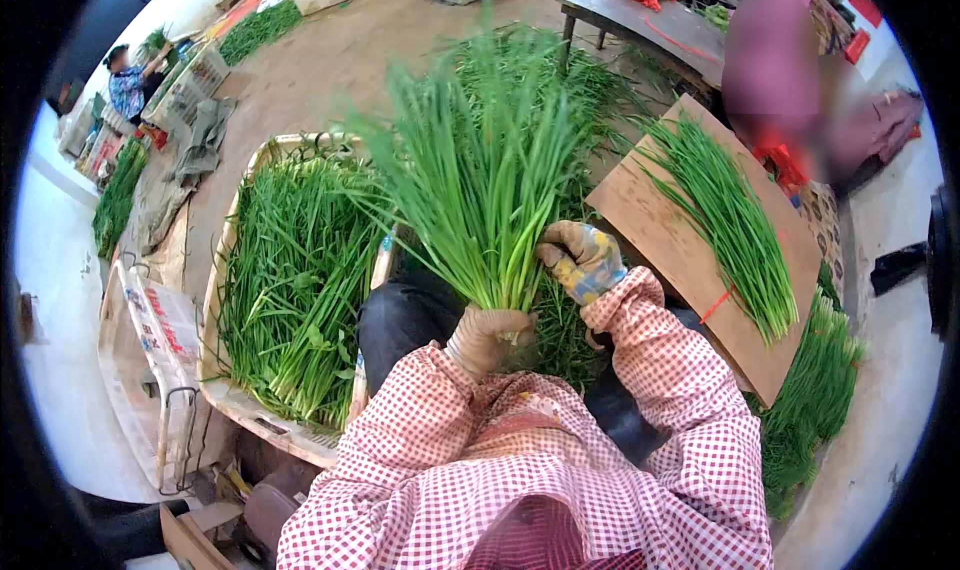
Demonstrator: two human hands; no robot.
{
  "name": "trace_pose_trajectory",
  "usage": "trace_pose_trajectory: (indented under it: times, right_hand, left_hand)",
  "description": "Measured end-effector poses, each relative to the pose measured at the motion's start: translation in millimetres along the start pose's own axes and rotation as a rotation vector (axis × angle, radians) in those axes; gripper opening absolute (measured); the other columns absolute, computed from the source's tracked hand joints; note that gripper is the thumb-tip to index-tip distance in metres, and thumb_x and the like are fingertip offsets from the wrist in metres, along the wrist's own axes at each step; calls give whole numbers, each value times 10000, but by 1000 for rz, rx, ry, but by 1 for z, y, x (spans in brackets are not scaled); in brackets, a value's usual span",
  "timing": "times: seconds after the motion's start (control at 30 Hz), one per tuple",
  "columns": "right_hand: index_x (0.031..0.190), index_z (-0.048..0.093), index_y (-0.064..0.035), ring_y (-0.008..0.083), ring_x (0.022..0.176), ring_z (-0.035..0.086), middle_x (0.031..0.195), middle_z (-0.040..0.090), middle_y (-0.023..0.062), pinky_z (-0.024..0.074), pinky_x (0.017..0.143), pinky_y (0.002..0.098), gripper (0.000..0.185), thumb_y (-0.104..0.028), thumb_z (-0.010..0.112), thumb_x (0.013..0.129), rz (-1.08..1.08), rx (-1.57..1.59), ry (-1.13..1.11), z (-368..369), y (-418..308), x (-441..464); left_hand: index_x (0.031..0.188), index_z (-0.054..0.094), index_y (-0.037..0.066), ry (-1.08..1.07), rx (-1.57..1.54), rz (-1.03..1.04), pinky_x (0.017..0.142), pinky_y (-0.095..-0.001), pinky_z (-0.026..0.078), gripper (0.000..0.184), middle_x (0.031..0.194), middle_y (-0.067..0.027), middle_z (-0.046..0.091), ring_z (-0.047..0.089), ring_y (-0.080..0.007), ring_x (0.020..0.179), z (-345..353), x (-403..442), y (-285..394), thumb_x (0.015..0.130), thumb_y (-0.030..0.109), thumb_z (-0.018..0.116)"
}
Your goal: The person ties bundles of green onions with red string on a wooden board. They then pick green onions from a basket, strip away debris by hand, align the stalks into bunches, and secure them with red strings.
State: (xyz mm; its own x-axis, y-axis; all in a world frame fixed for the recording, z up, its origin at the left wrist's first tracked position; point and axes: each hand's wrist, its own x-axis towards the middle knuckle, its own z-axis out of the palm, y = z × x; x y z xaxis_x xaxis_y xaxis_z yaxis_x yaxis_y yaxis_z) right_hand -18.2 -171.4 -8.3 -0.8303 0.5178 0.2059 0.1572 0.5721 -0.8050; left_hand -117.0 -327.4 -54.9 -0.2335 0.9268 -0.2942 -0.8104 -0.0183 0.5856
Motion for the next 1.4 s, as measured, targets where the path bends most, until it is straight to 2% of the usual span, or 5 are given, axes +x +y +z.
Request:
trace_pose_trajectory:
  times: [0.3,0.6,0.7,1.1,1.4]
  right_hand:
    - [1192,553,-58,267,753,631,1084,600,133,539,721,323,268,-127,539,934,697,80,-82,-35,113,44]
    - [1044,628,-16,191,775,655,873,675,118,532,688,318,235,-146,645,848,-84,-156,-101,21,-53,-4]
    - [1107,595,-2,208,795,656,889,668,140,542,693,331,386,-223,708,811,-74,-153,-144,38,-86,24]
    - [1336,447,-49,172,877,651,1033,666,79,526,728,314,521,-330,588,920,915,408,-586,19,-2,-41]
    - [1158,576,-55,142,740,606,926,638,22,512,681,323,284,-217,580,924,781,632,281,-74,104,-92]
  left_hand:
    - [1057,563,17,108,304,74,524,-299,439,459,839,-58,586,558,-179,647,-9,-13,32,616,5,689]
    - [1241,474,15,465,977,399,901,-325,458,578,1153,-79,607,573,-205,1041,-35,12,29,740,168,718]
    - [1328,411,56,137,-884,151,1055,-379,367,494,1318,-91,509,469,-230,1232,-26,26,29,926,313,536]
    - [1322,443,127,469,2044,828,675,-445,514,639,1014,-186,612,613,-372,837,-55,-92,136,728,106,678]
    - [1265,544,234,271,2407,736,614,-431,492,540,1005,-195,583,593,-356,760,-85,-176,119,745,127,642]
